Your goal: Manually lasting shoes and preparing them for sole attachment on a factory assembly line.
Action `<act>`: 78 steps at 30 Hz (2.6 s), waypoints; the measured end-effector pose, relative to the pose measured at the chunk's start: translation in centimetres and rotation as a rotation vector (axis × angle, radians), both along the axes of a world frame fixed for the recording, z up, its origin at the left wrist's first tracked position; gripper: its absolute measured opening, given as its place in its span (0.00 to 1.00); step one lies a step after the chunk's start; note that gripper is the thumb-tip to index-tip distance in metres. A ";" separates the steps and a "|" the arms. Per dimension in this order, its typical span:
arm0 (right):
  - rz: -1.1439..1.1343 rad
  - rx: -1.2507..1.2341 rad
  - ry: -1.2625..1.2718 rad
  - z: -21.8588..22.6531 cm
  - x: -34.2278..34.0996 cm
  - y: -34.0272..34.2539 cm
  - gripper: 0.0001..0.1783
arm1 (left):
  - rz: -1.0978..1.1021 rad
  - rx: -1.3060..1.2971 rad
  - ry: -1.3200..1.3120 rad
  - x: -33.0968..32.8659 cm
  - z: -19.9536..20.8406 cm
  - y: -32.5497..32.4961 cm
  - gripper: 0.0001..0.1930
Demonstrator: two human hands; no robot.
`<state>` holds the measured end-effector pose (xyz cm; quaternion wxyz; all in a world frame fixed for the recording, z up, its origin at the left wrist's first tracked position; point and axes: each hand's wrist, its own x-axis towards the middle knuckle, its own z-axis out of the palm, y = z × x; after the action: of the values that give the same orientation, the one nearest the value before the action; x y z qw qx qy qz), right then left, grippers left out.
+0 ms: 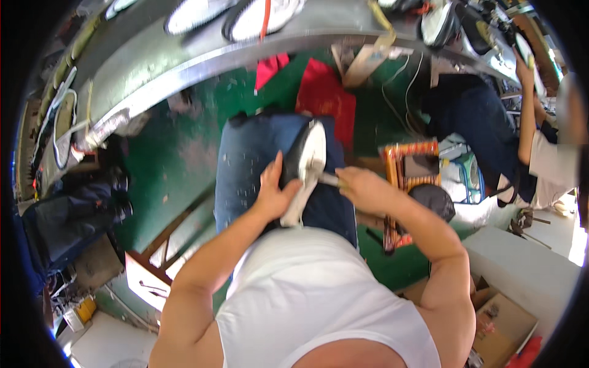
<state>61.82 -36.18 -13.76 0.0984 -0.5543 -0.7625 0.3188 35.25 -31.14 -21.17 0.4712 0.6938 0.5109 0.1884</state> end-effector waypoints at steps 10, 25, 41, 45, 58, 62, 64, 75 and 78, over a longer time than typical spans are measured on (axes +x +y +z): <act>-0.604 -0.588 0.602 -2.1 -7.7 -1.3 0.12 | -0.117 0.184 0.141 0.4 1.0 0.2 0.34; -0.276 -1.006 0.509 2.9 1.0 2.7 0.17 | -0.241 0.033 0.474 2.0 4.8 -0.3 0.30; -0.079 -0.088 -0.132 0.3 -3.9 -0.1 0.22 | -0.218 -0.107 -0.070 -1.8 1.9 -1.9 0.51; -0.202 -0.293 0.139 0.8 -3.6 -1.1 0.24 | -0.330 -0.206 -0.041 -3.5 1.6 -2.3 0.55; -0.497 -0.148 0.454 8.2 3.2 3.4 0.16 | -0.087 -0.561 -0.923 -10.7 14.1 3.4 0.46; -0.546 -0.036 0.623 12.0 5.8 9.9 0.10 | 0.137 -0.071 -0.889 -11.2 23.4 11.0 0.48; -0.524 0.043 0.638 14.5 7.1 15.6 0.11 | -0.007 0.078 -0.887 -9.5 27.4 18.9 0.46; -0.732 0.497 -0.138 18.5 13.9 64.0 0.22 | -0.127 1.103 0.512 11.6 23.6 67.0 0.37; -0.753 0.474 -0.160 16.1 14.2 71.5 0.22 | -0.473 1.314 1.111 13.6 18.6 67.1 0.41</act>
<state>76.02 35.34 2.39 0.2725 -0.7780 -0.5650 0.0338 48.89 35.92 -2.59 -0.3108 0.9024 0.2977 -0.0224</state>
